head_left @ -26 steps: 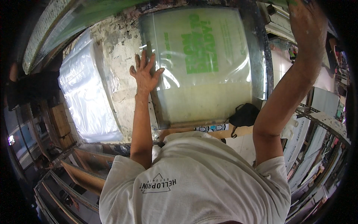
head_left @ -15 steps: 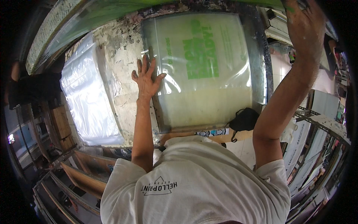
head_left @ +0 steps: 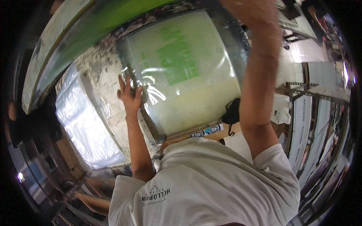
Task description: The person performs screen printing by placing a sheet of paper on a table, lowering a screen frame over it, applying green ink across the mesh using a wooden squeegee, and lifting the frame.
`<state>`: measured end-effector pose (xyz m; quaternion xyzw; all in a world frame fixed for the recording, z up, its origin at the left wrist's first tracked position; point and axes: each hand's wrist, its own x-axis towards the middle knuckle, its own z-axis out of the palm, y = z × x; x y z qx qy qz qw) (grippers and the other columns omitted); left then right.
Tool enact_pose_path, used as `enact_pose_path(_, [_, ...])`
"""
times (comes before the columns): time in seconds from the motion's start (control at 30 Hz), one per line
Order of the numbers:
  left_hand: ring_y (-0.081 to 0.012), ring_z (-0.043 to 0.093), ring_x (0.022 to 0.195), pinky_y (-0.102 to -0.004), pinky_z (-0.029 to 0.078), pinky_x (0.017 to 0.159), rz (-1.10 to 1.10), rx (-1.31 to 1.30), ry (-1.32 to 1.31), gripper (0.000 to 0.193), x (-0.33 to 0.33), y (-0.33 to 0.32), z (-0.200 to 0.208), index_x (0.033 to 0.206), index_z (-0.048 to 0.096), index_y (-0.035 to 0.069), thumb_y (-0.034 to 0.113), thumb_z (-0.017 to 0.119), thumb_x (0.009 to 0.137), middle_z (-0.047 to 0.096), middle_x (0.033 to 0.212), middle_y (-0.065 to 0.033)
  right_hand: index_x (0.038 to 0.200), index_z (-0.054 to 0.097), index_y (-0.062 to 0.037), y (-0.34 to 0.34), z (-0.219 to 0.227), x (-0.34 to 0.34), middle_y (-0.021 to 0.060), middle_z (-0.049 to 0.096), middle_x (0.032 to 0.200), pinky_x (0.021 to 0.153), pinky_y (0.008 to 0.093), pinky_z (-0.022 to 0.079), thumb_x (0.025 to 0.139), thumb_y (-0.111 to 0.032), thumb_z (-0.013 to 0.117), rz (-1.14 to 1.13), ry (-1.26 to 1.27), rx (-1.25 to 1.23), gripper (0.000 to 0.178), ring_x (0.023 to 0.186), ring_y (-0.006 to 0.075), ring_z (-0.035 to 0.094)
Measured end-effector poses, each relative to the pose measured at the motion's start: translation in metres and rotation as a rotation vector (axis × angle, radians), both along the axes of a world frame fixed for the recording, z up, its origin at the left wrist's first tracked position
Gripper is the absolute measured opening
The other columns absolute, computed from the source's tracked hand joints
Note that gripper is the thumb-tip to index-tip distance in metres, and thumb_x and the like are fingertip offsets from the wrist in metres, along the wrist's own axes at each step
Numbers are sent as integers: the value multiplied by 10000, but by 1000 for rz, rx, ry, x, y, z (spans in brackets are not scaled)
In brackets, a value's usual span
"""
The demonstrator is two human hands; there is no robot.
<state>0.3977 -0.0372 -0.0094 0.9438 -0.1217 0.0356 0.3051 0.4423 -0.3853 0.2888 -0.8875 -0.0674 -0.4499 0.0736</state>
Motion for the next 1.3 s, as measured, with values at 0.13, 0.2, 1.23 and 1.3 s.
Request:
enact_pose_path(0.13, [-370, 258, 1397, -538, 202, 1097, -25, -179, -19, 670, -3, 6, -7, 1394, 451, 99, 323, 686, 807, 221, 1531, -217, 1215, 582, -95, 17, 4, 6, 197, 558, 1218, 1103, 577, 188, 871, -432, 546, 161, -82, 139, 483, 1213, 366, 453])
enact_pose_path(0.2, [-351, 270, 1394, -486, 277, 1086, -71, -237, -40, 636, 5, -11, 4, 1398, 435, 55, 286, 665, 852, 232, 1531, -204, 1105, 632, -71, -1, 18, -14, 170, 592, 1126, 1087, 553, 215, 800, -381, 595, 109, -134, 165, 437, 1126, 347, 501])
enact_pose_path(1.23, [-285, 652, 867, -383, 463, 708, 600, -1067, -121, 440, 18, 11, 259, 1050, 608, -48, 274, 764, 795, 653, 980, -156, 1008, 647, -119, -16, -55, -145, 112, 563, 1121, 936, 497, 331, 656, -268, 706, 266, -194, 366, 387, 1077, 299, 513])
enact_pose_path(1.3, [-278, 664, 839, -356, 464, 667, 613, -1028, -139, 437, 13, 0, 258, 1010, 618, -58, 281, 775, 783, 667, 955, -161, 989, 631, -105, -6, -84, -204, 114, 561, 1073, 821, 472, 421, 664, -229, 730, 222, -11, 401, 362, 990, 312, 536])
